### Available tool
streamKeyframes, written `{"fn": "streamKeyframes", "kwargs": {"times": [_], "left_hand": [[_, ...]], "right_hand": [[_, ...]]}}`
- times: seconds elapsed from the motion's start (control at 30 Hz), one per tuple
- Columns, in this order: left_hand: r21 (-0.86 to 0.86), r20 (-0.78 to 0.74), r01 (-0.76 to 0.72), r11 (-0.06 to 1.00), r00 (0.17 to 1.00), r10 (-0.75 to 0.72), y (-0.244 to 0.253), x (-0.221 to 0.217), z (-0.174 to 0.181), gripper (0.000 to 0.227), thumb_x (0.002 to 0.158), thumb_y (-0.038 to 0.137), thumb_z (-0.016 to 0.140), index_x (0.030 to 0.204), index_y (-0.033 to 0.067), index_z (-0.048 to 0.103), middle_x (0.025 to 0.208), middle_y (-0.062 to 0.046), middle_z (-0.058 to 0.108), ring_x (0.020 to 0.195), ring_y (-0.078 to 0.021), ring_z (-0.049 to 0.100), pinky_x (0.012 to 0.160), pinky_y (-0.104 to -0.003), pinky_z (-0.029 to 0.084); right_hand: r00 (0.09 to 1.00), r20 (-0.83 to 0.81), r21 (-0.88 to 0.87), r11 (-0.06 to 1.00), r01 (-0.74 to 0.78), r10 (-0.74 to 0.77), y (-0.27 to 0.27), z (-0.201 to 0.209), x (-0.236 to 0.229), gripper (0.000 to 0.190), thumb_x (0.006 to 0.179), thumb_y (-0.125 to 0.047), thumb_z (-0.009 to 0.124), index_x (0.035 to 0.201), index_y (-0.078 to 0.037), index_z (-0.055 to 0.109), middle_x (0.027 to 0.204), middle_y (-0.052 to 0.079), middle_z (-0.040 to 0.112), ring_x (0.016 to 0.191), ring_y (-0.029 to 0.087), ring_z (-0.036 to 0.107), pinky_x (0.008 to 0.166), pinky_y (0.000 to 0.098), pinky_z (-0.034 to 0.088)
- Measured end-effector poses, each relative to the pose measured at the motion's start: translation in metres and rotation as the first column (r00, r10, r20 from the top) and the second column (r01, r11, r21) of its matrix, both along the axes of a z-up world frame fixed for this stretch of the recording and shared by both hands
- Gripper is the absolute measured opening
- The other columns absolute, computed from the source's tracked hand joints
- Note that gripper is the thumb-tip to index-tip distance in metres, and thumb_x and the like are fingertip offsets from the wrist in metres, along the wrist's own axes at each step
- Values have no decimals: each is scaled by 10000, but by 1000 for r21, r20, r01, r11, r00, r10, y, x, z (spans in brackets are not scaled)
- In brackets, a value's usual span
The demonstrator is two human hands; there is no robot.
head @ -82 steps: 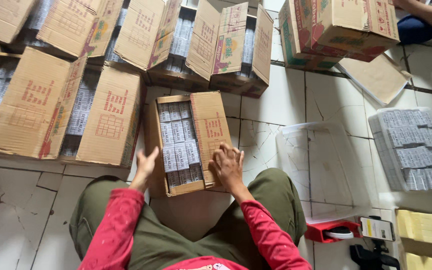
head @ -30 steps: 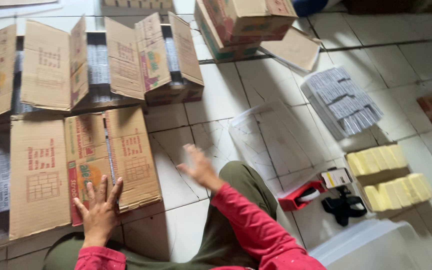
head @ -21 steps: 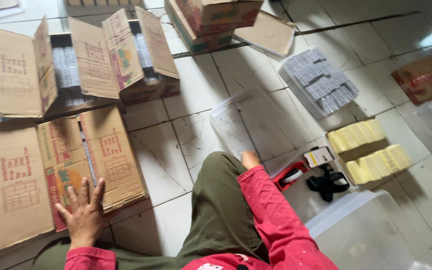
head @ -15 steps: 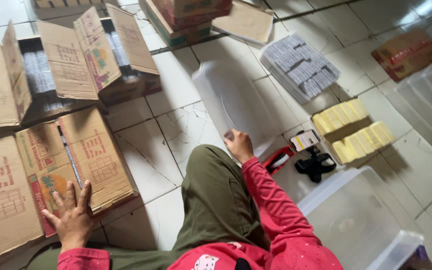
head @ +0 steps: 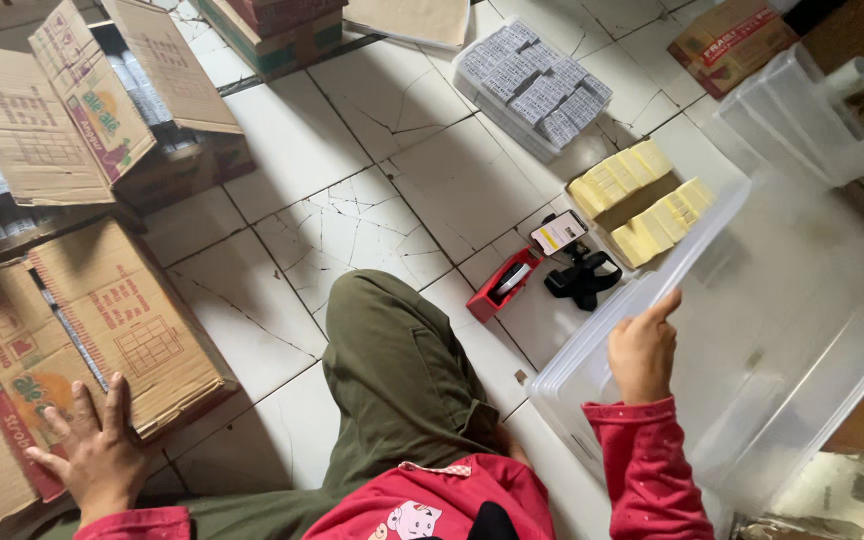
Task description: The person sits on the floor and packs small white packets into a cardboard box. They arrange the packets in neat rows, close the box flaps, and then open another box to continue packing.
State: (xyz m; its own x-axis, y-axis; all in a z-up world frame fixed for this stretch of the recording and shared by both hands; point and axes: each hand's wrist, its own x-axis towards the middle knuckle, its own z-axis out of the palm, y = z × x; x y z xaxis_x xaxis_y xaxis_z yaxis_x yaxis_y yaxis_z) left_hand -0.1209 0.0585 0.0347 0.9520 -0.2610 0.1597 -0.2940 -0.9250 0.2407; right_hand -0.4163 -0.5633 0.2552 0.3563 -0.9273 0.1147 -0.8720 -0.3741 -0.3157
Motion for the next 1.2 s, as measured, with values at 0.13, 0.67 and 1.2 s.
{"fn": "streamKeyframes", "kwargs": {"times": [0.13, 0.67, 1.2], "left_hand": [[22, 12, -3, 1000, 1000, 3, -1, 4, -2, 1183, 608, 331, 709, 1647, 443, 154, 1746, -127, 193, 1511, -622, 184, 1020, -927, 112], [90, 42, -74, 993, 997, 70, 2, 4, -16, 1072, 666, 356, 633, 1632, 471, 182, 1754, -35, 188, 1577, -489, 154, 1085, -859, 138], [-62, 248, 44, 997, 968, -28, -187, 1, 26, 786, 879, 645, 605, 1543, 262, 430, 1700, -98, 289, 1586, -342, 196, 1227, -716, 49]], "right_hand": [[989, 38, 231, 964, 128, -141, -41, -106, -42, 386, 851, 6, 320, 1236, 24, 293, 1013, 471, 621, 826, 620, 664, 834, 630, 528], [852, 266, -78, 891, -448, 451, -22, 1, 54, 905, 936, -181, 685, 1631, -36, 124, 1415, 220, 563, 1233, 420, 600, 966, 498, 517], [228, 786, -279, 659, -698, 574, -54, -19, 324, 611, 905, 2, 715, 1441, -69, 430, 1132, 198, 645, 950, 286, 634, 824, 422, 554]]}}
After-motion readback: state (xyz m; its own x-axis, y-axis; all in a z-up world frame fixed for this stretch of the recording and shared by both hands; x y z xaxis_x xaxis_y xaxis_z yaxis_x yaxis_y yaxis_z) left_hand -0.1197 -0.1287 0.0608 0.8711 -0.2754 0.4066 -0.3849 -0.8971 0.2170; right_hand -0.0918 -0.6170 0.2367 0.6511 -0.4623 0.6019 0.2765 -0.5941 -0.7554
